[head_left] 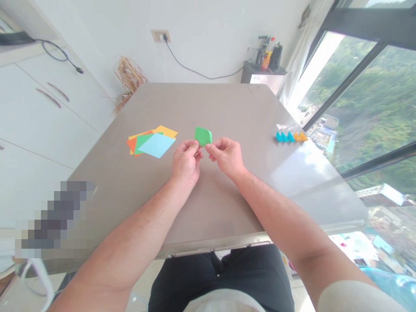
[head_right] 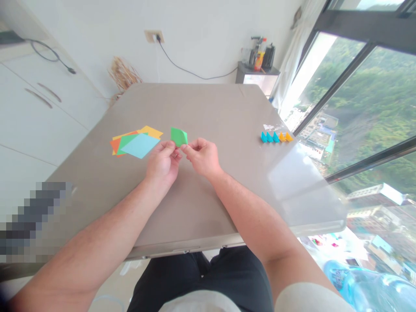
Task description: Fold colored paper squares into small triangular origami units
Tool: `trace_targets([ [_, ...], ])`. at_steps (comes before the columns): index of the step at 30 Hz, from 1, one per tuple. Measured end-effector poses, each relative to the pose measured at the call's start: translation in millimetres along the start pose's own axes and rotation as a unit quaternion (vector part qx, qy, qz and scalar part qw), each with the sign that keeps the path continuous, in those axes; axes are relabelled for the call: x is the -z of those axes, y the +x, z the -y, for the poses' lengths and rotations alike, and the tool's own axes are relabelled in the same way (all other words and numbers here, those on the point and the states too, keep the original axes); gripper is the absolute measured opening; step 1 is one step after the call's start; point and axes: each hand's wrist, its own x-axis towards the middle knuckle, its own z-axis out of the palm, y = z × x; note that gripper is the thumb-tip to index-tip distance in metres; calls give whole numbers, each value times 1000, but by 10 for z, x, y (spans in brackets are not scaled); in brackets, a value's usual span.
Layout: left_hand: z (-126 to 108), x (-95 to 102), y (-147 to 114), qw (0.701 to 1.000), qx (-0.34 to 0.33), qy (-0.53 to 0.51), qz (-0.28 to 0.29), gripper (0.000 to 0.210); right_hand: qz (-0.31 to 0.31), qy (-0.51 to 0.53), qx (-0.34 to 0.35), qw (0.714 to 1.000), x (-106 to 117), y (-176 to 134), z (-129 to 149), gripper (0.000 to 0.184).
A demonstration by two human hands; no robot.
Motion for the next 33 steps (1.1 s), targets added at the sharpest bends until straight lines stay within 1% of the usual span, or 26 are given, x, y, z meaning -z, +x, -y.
trace_targets([
  [3,8,13,10,1000,0,-8,6,17,-2,8,7,1000,6,2,-7,29],
  [8,34,8,-21,999,8,-9,33,17,-7,7,29,1000,8,5,-7,26],
  [12,54,-4,-50,999,18,-1,45,20,-28,2,32,999,14,19,-23,29],
  [17,65,31,-20,997,52,19,60,19,-29,-28,38,998,80,40,-19,28],
  [20,66,72,17,994,53,33,88,17,-27,-50,43,997,123,42,-3,26],
  [22,64,93,34,991,31,44,121,22,-22,-73,43,996,140,37,6,27],
  [24,60,103,47,988,2,52,145,28,-4,-96,40,995,146,27,14,28],
  [27,53,111,65,986,-27,66,152,24,31,-107,31,993,146,10,27,29],
  [29,52,120,82,985,-23,77,150,22,41,-107,26,993,147,2,35,29],
  [33,69,145,119,985,14,91,143,25,36,-115,24,992,157,3,37,29],
])
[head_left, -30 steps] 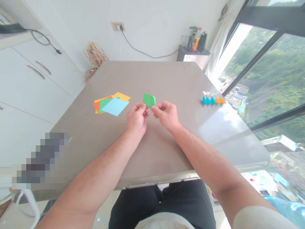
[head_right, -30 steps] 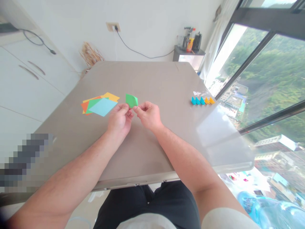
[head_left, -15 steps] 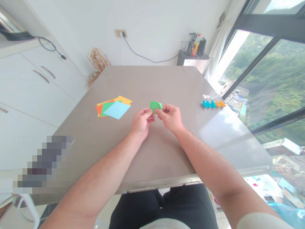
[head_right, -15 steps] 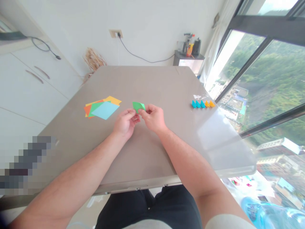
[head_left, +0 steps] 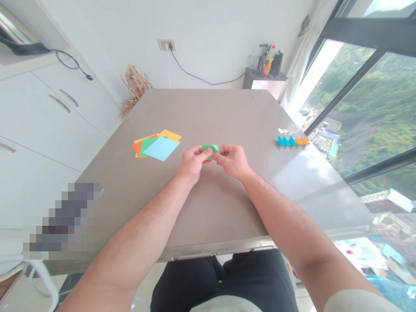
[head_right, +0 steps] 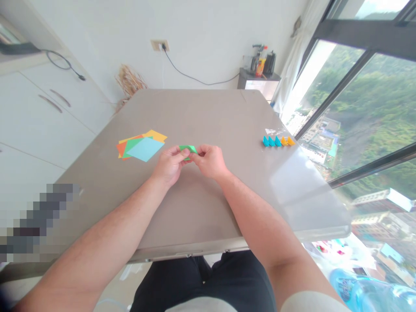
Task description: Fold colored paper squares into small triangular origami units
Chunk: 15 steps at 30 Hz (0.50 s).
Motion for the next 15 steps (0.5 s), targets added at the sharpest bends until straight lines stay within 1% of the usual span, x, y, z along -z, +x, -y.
trace_targets([
  [2,12,7,14,1000,-3,-1,-5,25,0,-4,0,1000,-2,8,-14,29],
  [7,13,11,42,999,-45,-11,-22,23,-20,17,28,999,-38,19,-51,23],
  [15,6,18,31,997,-73,-7,-3,19,-28,96,34,994,-51,-5,-15,27],
])
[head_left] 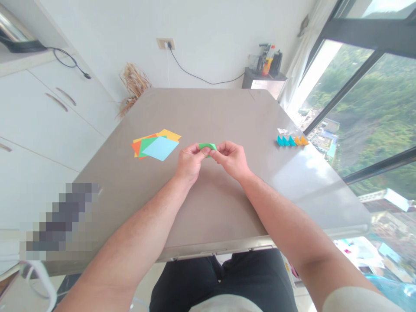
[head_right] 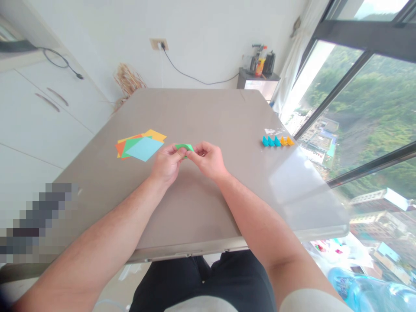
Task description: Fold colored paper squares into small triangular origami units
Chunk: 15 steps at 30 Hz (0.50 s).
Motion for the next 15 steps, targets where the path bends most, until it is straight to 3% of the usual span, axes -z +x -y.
trace_targets([
  [8,-51,-55,-31,999,5,-37,28,16,3,46,25,999,-1,33,-71,34],
  [15,-53,-86,-48,999,2,-43,-8,20,-17,35,26,999,-18,35,-74,35],
])
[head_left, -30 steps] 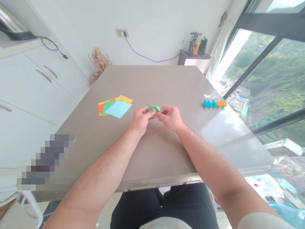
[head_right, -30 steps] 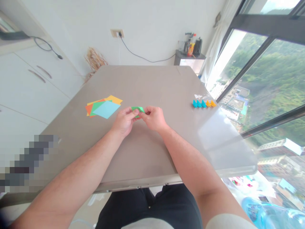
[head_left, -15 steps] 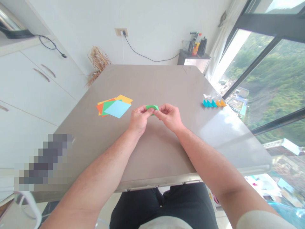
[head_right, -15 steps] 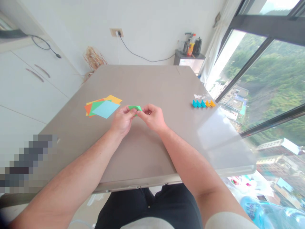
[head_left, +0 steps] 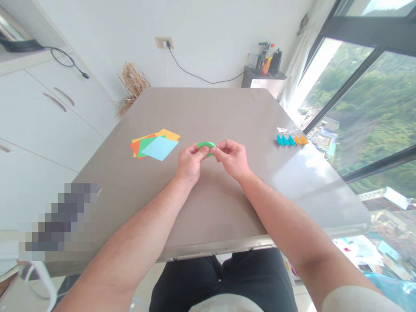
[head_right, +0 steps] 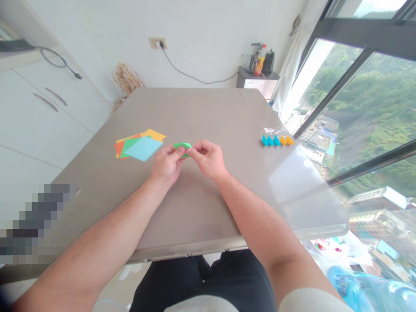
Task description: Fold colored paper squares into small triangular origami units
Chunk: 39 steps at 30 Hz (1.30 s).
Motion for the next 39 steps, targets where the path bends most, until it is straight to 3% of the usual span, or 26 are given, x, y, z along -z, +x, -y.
trace_targets([
  [3,21,24,6,999,-23,26,-13,19,-21,-33,1,999,-8,-6,9,29],
  [9,60,63,17,998,-17,50,20,26,-28,-61,-3,998,-6,-10,23,25],
  [18,6,-2,-1,998,-10,38,-40,24,-5,-70,1,998,-19,-15,-12,31],
  [27,44,22,7,998,0,32,-45,28,5,-76,-7,997,-5,-14,-16,29],
  [39,14,-2,13,999,5,12,-45,24,-26,-102,63,992,-34,-32,-50,18],
])
